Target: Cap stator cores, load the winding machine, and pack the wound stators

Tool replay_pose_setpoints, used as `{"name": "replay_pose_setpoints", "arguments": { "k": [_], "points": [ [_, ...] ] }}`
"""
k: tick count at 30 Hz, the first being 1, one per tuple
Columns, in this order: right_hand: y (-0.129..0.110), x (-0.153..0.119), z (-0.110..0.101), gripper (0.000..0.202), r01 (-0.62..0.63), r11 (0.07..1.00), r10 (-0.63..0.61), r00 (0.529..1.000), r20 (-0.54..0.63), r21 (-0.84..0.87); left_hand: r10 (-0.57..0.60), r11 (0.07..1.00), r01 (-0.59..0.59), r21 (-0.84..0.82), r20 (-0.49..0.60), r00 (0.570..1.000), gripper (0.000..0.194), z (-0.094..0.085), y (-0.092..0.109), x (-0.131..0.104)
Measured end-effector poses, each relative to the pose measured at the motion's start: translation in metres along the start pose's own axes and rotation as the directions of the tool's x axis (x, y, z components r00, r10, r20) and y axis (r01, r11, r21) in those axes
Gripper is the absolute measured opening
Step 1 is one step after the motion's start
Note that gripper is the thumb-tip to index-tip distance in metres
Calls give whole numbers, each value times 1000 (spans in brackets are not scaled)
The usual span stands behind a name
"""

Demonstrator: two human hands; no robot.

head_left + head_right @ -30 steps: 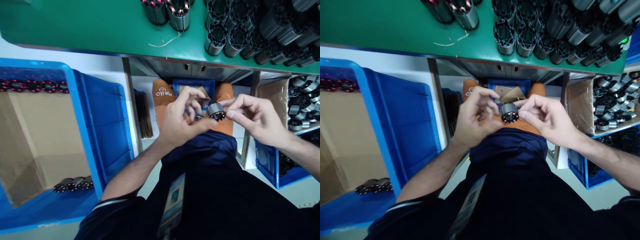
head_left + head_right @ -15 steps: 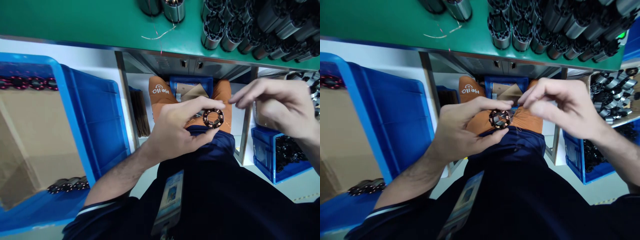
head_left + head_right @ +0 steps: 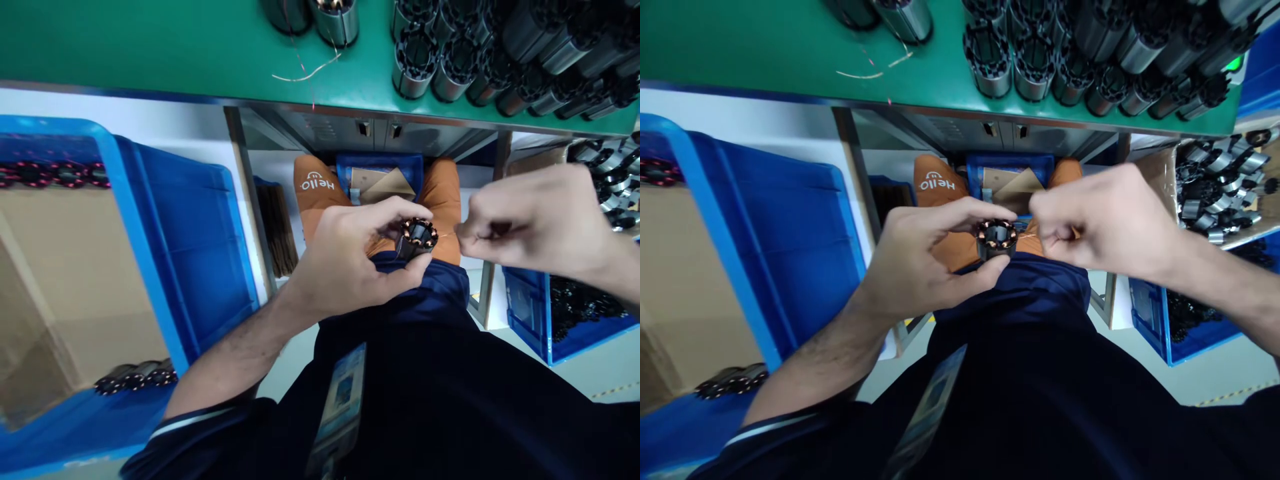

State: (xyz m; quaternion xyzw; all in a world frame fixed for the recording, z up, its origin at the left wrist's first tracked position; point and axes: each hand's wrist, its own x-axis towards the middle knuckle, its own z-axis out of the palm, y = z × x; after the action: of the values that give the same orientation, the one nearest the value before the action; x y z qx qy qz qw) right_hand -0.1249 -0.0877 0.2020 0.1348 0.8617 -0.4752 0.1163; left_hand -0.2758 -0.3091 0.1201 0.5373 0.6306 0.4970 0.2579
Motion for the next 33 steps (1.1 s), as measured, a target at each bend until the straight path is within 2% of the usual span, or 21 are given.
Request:
{"name": "replay_pose_setpoints", "arguments": {
  "k": [2, 4, 6, 8, 9, 11, 13, 15, 16, 18, 20, 22, 24, 25, 26, 27, 29, 31, 33],
  "points": [
    [5, 2, -8, 42, -49, 987, 47, 999, 16, 150, 81, 995, -76, 65, -67, 994, 23, -1, -2, 0],
    [15, 5, -11, 47, -198, 912, 150, 976, 156, 360, 234, 961, -209, 179, -127, 964, 23, 0, -8, -2],
    [26, 8, -7, 53, -345, 828, 201, 919, 340, 443, 381, 901, -335, 275, -133, 915, 22, 3, -14, -2],
    [31, 8, 1, 54, -413, 796, 192, 865, 463, 442, 447, 866, -397, 303, -117, 887, 25, 7, -18, -2],
    [31, 8, 6, 53, -398, 809, 180, 868, 462, 433, 459, 861, -410, 302, -111, 882, 27, 8, -18, -2],
    [26, 5, 12, 49, -269, 908, 162, 932, 323, 320, 428, 877, -386, 285, -101, 898, 30, 10, -17, 0],
    [17, 1, 12, 46, -119, 987, 105, 986, 126, 111, 294, 934, -267, 237, -86, 952, 34, 10, -13, 0],
    [11, -1, 6, 48, 2, 997, 0, 1000, 14, -79, 112, 985, -104, 140, -52, 992, 34, 8, -8, 0],
    [9, -1, 2, 48, 43, 994, -43, 999, 4, -98, 49, 994, -45, 101, -41, 998, 33, 7, -7, 0],
    [12, 1, -7, 49, 61, 998, -61, 998, 8, 29, 66, 994, -61, 87, -59, 996, 30, 5, -7, -1],
    [19, 5, -12, 49, -71, 956, 46, 995, 93, 286, 199, 969, -178, 169, -120, 973, 26, 5, -10, -1],
    [26, 9, -9, 49, -261, 854, 150, 952, 268, 451, 363, 907, -303, 293, -175, 915, 20, 7, -14, -1],
    [32, 11, 0, 51, -357, 817, 172, 901, 399, 453, 504, 813, -401, 421, -167, 847, 21, 10, -17, 0],
    [32, 11, 5, 51, -341, 838, 158, 899, 408, 427, 556, 765, -436, 474, -146, 818, 23, 12, -17, 0],
    [32, 10, 9, 50, -286, 884, 141, 918, 371, 371, 584, 729, -456, 510, -118, 803, 24, 12, -17, 1],
    [30, 8, 11, 49, -209, 934, 119, 947, 300, 290, 583, 719, -457, 524, -97, 807, 24, 13, -16, 1],
    [24, 3, 11, 44, -75, 993, 62, 988, 139, 88, 452, 817, -364, 447, -104, 886, 26, 12, -12, 2],
    [17, -3, 3, 41, 3, 998, -2, 1000, 15, -55, 230, 947, -196, 254, -109, 967, 30, 10, -8, 2],
    [13, -6, -8, 39, 51, 996, -55, 997, -45, -73, 108, 988, -93, 121, -121, 987, 30, 7, -5, 1]
  ]
}}
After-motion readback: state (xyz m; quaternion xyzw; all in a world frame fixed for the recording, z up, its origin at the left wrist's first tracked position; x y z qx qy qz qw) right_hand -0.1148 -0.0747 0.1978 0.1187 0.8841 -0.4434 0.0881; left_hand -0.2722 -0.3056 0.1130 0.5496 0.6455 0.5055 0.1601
